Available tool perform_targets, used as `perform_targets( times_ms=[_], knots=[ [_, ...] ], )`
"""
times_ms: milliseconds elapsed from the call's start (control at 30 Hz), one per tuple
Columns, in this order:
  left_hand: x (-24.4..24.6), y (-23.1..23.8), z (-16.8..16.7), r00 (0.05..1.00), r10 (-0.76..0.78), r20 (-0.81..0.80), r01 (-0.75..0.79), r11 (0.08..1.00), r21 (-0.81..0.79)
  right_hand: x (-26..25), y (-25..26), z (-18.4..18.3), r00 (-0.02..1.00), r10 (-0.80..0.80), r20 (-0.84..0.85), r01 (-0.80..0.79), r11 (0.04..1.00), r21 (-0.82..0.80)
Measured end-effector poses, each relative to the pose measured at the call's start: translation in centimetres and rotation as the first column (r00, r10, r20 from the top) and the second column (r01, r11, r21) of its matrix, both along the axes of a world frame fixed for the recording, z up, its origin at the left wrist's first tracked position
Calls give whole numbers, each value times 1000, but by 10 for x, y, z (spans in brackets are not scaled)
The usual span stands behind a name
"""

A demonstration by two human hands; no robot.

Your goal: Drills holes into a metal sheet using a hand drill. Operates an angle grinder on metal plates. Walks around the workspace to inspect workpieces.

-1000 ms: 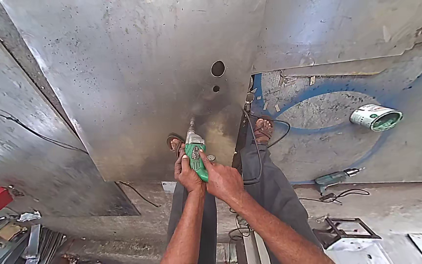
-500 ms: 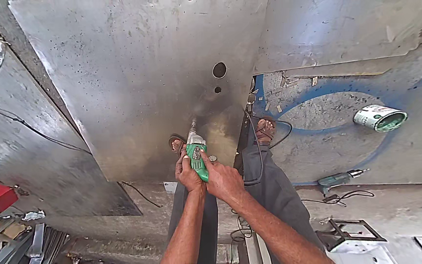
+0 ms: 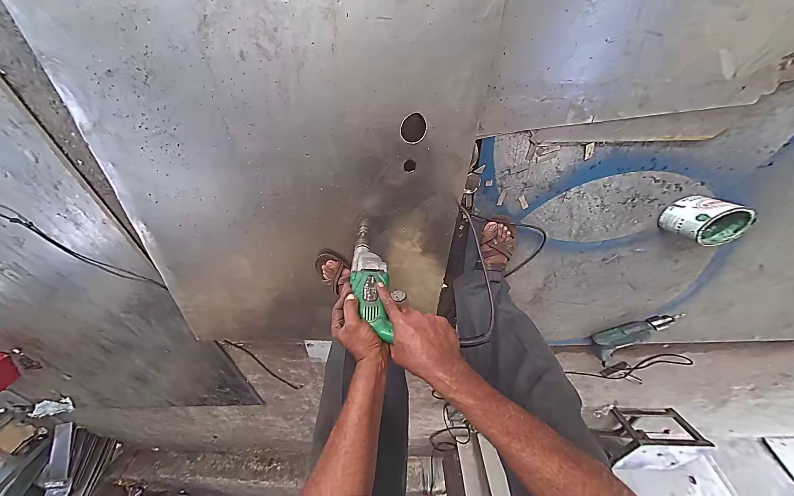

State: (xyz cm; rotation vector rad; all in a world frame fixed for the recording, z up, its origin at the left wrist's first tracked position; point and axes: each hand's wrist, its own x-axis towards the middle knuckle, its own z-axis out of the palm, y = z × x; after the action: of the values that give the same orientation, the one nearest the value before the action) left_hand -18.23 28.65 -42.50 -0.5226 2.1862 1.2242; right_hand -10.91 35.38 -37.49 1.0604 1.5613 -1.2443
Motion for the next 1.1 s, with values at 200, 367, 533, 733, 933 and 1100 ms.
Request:
perform_targets(
  times_ms=[200, 367, 533, 733, 933, 1100],
  knots=[
    [0, 0, -2, 1000, -11, -11, 11, 1000, 6, 1, -1, -1, 1000, -14, 16, 14, 1000, -5],
    [-2, 0, -2, 1000, -24, -11, 24, 1000, 12, -1, -1, -1, 1000, -21, 12, 21, 1000, -2],
    [-4, 1, -2, 1000, -15, 2, 15, 1000, 23, -4, 2, 0, 1000, -13, 17, 13, 1000, -10],
    [-5, 7, -2, 1000, -7, -8, 7, 1000, -5, -5, 7, 1, 1000, -15, 17, 15, 1000, -9],
    [-6, 7, -3, 1000, -5, -1, 5, 1000, 18, -7, 9, 0, 1000, -5, 28, 6, 1000, -22],
    [-5, 6, -2, 1000, 0, 0, 0, 1000, 12, -5, 7, 0, 1000, -6, 4, 6, 1000, -10]
  ],
)
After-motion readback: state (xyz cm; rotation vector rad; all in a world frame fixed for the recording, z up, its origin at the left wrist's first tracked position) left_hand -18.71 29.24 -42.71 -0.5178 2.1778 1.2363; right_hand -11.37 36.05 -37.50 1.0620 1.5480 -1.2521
